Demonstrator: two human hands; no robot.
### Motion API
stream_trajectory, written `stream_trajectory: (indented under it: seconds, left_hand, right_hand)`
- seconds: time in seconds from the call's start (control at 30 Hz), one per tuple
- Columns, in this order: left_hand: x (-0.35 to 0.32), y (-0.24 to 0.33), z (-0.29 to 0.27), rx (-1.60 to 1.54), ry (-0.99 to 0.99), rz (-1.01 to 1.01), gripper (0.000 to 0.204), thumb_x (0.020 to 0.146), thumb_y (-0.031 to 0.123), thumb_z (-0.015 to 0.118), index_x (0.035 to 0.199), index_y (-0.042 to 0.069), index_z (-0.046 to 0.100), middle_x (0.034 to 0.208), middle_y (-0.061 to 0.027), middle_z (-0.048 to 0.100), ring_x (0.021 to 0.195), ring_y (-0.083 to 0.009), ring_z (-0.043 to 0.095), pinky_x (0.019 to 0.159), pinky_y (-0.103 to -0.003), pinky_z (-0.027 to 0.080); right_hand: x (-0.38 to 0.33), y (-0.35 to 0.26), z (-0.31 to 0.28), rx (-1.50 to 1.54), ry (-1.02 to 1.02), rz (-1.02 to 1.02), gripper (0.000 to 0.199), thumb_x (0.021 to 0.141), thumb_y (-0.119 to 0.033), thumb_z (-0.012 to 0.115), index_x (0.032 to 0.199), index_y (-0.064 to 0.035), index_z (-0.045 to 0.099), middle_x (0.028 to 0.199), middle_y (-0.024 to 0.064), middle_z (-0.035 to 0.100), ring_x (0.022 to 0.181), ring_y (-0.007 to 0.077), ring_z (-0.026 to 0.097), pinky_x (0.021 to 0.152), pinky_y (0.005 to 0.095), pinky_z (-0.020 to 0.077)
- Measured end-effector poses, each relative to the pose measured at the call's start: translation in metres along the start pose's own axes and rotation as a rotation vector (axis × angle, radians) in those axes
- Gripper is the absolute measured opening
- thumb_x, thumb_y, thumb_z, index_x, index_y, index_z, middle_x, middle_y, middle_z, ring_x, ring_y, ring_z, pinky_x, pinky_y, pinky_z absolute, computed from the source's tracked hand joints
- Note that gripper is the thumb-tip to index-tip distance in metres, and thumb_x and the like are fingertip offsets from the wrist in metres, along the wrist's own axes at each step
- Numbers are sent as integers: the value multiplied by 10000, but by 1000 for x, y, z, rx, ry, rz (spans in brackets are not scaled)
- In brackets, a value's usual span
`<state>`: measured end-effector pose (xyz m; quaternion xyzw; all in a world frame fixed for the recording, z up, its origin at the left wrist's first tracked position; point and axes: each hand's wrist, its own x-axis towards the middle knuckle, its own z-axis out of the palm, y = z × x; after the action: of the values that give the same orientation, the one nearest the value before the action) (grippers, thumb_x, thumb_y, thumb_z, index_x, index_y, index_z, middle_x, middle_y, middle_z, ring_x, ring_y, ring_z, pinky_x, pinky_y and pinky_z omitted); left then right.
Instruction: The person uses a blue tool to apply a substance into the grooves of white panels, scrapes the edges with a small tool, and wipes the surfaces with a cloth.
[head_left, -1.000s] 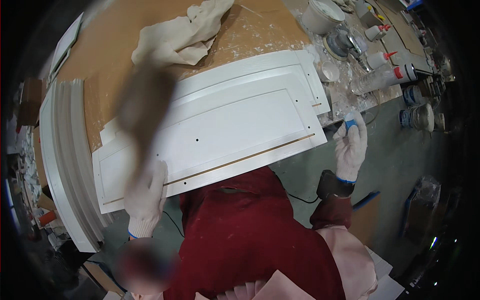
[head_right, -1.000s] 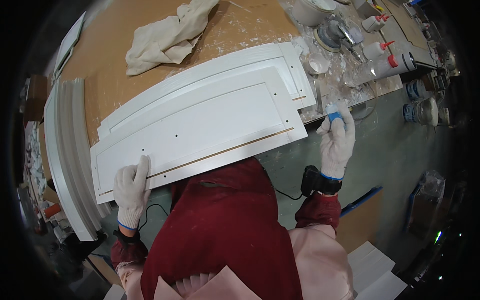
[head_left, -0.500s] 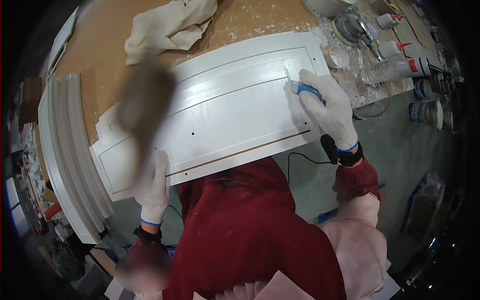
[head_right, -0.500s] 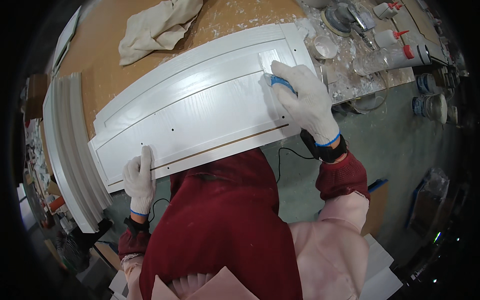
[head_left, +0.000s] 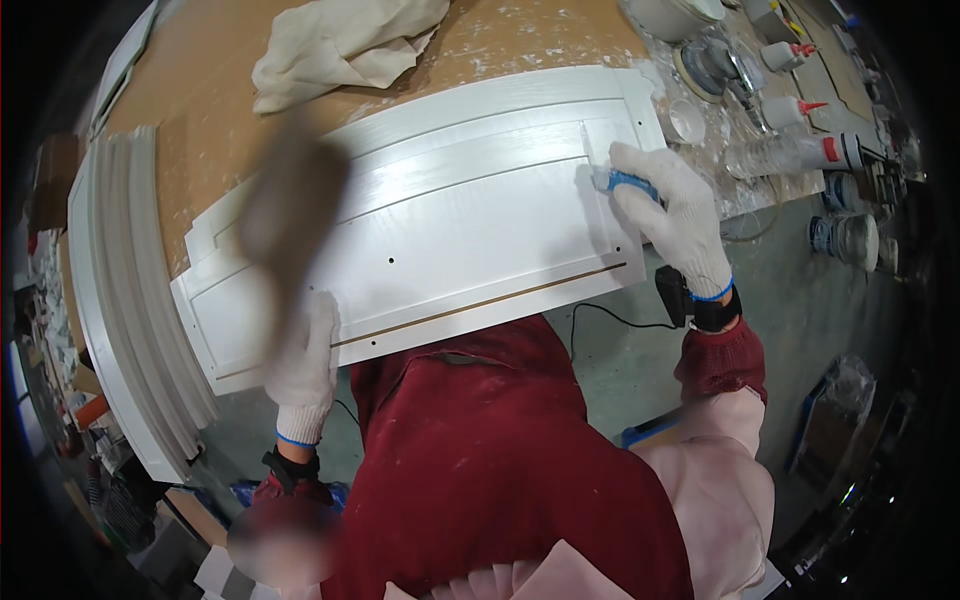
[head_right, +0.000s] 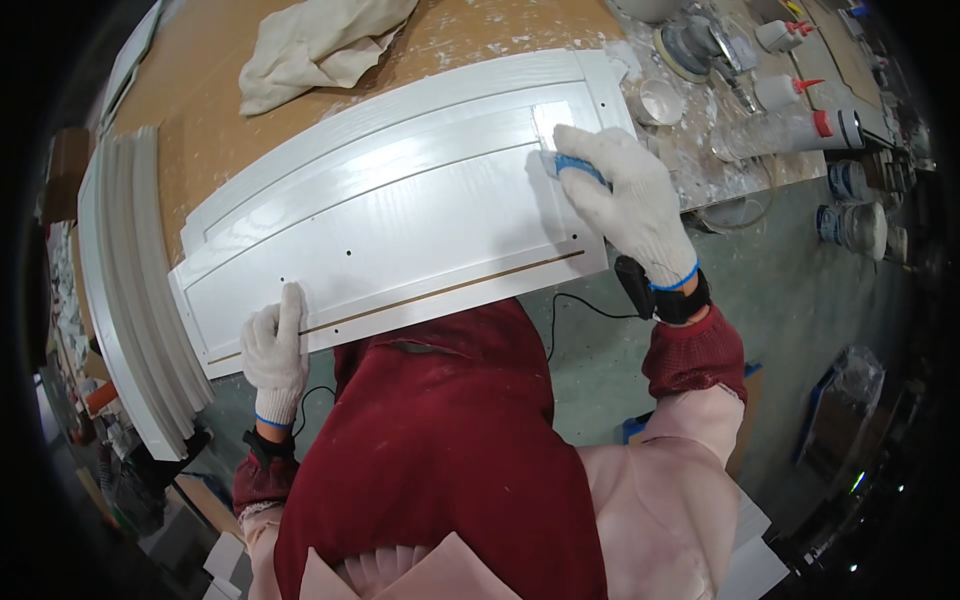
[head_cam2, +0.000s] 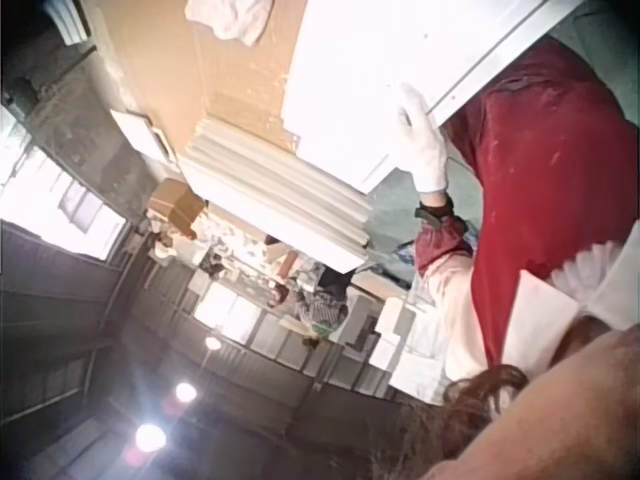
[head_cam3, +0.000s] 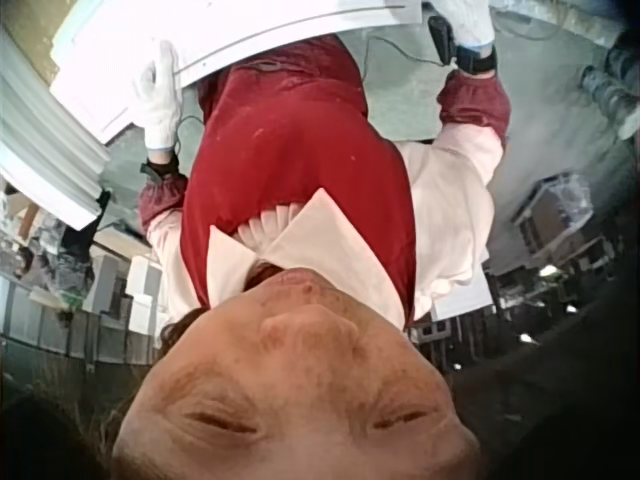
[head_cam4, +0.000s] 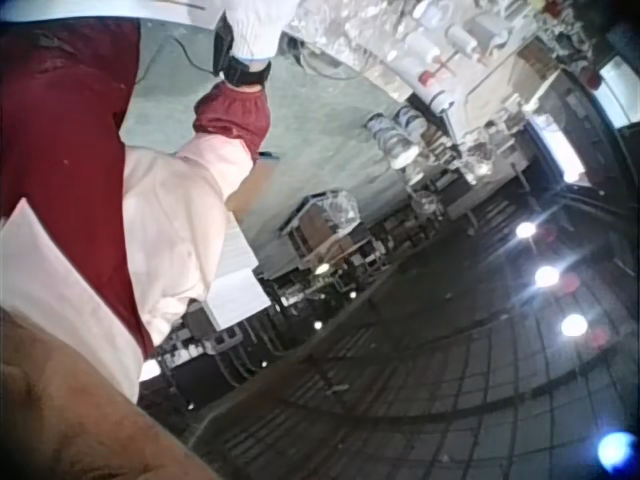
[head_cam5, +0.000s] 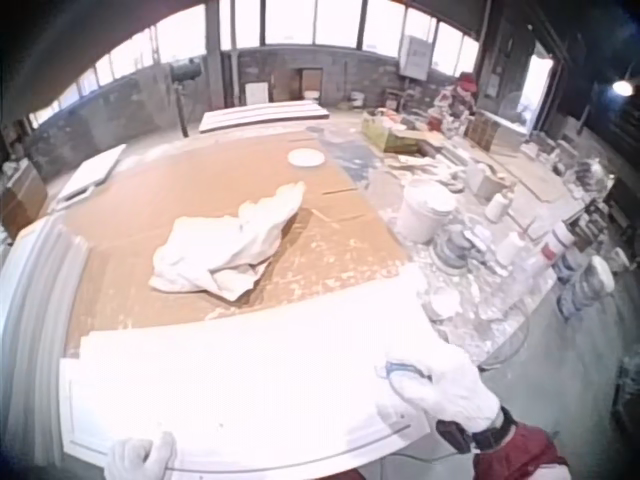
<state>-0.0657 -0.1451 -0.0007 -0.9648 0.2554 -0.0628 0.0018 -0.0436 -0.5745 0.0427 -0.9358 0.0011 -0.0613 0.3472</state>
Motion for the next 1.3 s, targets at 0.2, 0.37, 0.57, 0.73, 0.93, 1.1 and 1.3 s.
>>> stream_trajectory:
  seconds: [0.2, 0.37, 0.57, 0.73, 0.93, 1.1, 1.3]
  left_hand:
    - [1, -2, 1, -9, 29, 3, 521, 812, 64, 652, 1327, 119, 599, 856, -31, 573, 793, -242, 551, 695, -366, 466]
    - [0, -3, 5, -6, 63, 12, 519, 808, 76, 671, 1320, 124, 606, 836, -22, 576, 764, -228, 550, 680, -358, 465]
    - [0, -5, 8, -9, 53, 7, 531, 782, 79, 690, 1306, 126, 614, 826, -9, 572, 739, -217, 547, 658, -354, 463]
    - [1, -6, 8, -18, 76, 13, 546, 752, 71, 700, 1290, 127, 626, 803, -2, 556, 722, -210, 544, 643, -354, 457]
    - [0, -7, 9, -39, 157, 22, 500, 777, 96, 718, 1270, 134, 639, 787, 0, 531, 717, -206, 536, 631, -357, 448]
    - [-3, -5, 12, -37, 144, 1, 448, 803, 113, 722, 1244, 151, 651, 788, 0, 515, 717, -202, 533, 625, -354, 443]
    - [-4, -4, 6, -127, 94, -76, 470, 766, 86, 719, 1226, 159, 655, 808, 0, 521, 746, -201, 546, 653, -347, 457]
  right_hand:
    - [19, 7, 11, 45, -7, 66, 392, 847, -104, 646, 1224, 3, 633, 1068, 106, 653, 971, 186, 636, 874, 298, 493]
    - [22, -3, 7, 346, 95, 291, 392, 873, -152, 623, 1231, 8, 604, 1035, 106, 666, 938, 178, 634, 849, 312, 506]
    - [7, -19, 12, 130, -20, 203, 395, 873, -144, 599, 1238, 5, 576, 1104, 139, 644, 986, 229, 631, 880, 333, 494]
    - [13, -23, 28, -118, -46, 57, 335, 877, -168, 592, 1187, -42, 574, 1085, 198, 600, 971, 350, 616, 857, 407, 489]
    - [12, -44, 53, -360, -108, 86, 244, 903, -181, 570, 1124, -77, 574, 1027, 197, 585, 937, 389, 595, 799, 445, 488]
    - [9, -68, 69, -352, -170, 148, 250, 910, -181, 564, 1132, -66, 571, 1036, 210, 594, 928, 382, 606, 798, 438, 498]
    - [0, -89, 52, 510, -519, 291, 382, 896, -212, 613, 1216, -13, 553, 1062, 154, 627, 935, 240, 639, 806, 355, 517]
